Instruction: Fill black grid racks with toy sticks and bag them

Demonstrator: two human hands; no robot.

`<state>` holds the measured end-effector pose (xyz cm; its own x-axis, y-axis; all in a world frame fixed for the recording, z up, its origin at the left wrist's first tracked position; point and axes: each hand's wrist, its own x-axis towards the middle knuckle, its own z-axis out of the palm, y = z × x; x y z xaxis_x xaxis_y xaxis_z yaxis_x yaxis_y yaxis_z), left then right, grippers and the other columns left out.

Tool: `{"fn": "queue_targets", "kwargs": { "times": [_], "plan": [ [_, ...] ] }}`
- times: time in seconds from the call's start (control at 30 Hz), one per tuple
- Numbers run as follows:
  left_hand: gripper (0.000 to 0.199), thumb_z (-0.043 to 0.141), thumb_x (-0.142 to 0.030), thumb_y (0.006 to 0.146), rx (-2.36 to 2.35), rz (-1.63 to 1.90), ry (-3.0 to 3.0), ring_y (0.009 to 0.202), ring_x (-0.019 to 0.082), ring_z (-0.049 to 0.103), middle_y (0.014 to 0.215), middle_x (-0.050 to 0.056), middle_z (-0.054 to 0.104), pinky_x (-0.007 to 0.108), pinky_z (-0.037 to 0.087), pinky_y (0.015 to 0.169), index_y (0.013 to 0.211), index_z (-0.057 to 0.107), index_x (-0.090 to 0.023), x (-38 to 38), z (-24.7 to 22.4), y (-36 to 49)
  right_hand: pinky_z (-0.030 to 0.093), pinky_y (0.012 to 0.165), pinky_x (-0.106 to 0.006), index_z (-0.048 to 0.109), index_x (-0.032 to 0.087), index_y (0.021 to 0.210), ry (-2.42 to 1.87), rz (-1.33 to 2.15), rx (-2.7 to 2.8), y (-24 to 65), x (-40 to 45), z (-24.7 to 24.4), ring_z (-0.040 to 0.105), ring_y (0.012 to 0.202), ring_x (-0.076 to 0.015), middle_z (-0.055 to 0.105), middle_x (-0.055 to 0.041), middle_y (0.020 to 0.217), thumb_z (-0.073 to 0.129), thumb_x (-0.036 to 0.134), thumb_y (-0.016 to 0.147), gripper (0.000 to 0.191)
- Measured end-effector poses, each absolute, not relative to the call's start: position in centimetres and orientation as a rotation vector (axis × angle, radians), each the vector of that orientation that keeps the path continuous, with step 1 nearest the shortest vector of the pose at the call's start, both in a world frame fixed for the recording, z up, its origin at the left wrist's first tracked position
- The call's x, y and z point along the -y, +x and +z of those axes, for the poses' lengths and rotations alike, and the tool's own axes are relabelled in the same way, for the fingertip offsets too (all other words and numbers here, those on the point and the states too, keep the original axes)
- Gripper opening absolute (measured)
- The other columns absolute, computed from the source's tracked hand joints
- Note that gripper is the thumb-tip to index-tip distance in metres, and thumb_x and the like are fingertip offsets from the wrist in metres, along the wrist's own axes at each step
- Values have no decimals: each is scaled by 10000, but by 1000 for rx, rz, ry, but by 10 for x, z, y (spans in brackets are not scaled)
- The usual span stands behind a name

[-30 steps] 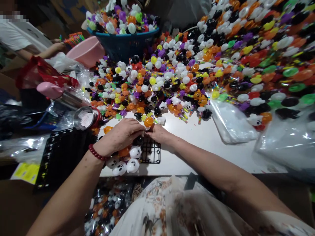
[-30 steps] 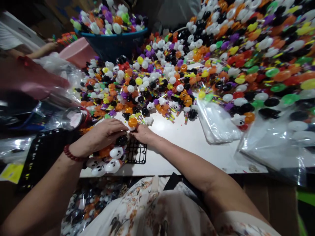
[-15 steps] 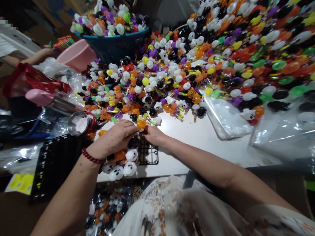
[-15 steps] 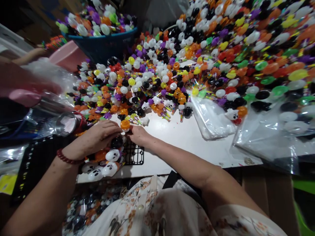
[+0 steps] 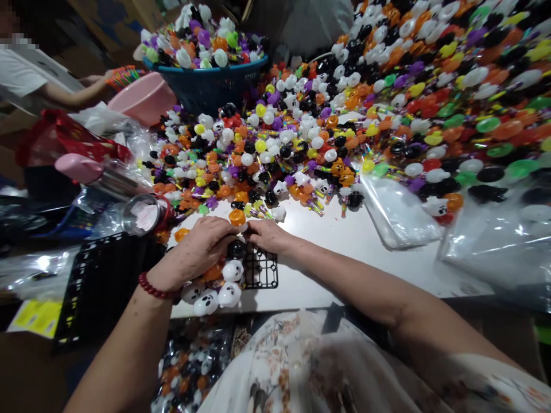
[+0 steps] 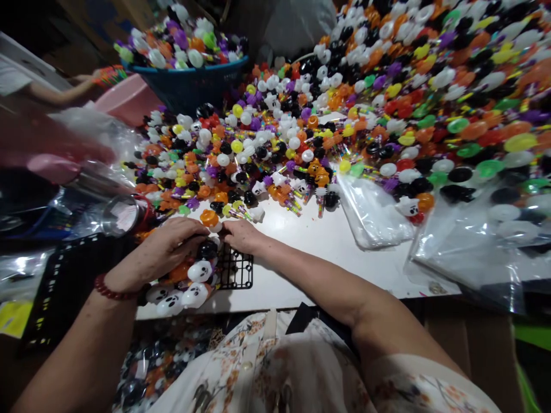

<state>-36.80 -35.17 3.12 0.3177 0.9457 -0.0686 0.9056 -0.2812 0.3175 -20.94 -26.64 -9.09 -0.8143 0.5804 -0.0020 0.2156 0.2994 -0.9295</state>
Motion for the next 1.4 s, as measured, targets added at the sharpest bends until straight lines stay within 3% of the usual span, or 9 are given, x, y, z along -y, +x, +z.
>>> {"fn": "queue_targets", "kwargs": {
  "times": [0.13,0.33,0.6,0.83,1.13,1.27,1.4],
  "plan": [
    [280,374,-329,969,-1802,212,2209,912,212,607,940,81,658,336,492,830,977,605,-171,355,27,-372,447,823,-283,677,179,1026,-769,1564,2147,-211,270,-97,622,912,-178,718,-15,963,649,216,862,170],
    [294,340,-336,966,-1854,163,2156,908,215,611,951,80,662,345,498,840,990,592,-187,354,25,-374,444,818,-281,688,196,1026,-788,1596,2114,-212,271,-102,623,904,-175,719,-2,951,660,259,864,176],
    [225,385,-255,971,-1633,229,2289,924,179,607,973,62,663,307,491,856,1006,599,-194,353,30,-376,448,754,-258,687,174,938,-742,1711,2115,-212,262,-106,590,776,-138,686,11,839,626,215,871,100],
    [281,399,-343,981,-1733,239,2215,968,203,620,1022,73,693,335,480,880,1048,623,-189,349,25,-382,442,751,-252,676,156,912,-701,1837,1948,-214,264,-104,566,722,-123,654,22,782,636,201,860,79],
    [245,388,-284,969,-1729,129,2315,917,216,581,931,58,658,401,428,901,972,615,-190,351,28,-381,419,766,-256,694,160,936,-607,1555,2244,-208,264,-94,603,814,-164,687,-4,849,610,159,858,114],
    [303,367,-345,993,-1822,226,2178,966,215,588,1059,92,641,376,471,886,1131,568,-164,356,32,-374,425,773,-267,698,180,977,-501,1395,2389,-209,265,-90,618,846,-189,705,-27,903,557,94,836,216],
    [393,342,-326,1010,-1735,262,2272,1250,233,503,1374,119,539,413,401,1049,1353,489,-202,358,36,-368,428,723,-268,688,161,904,-517,1265,2585,-213,265,-92,600,778,-186,696,-40,856,530,9,727,282]
  ]
}}
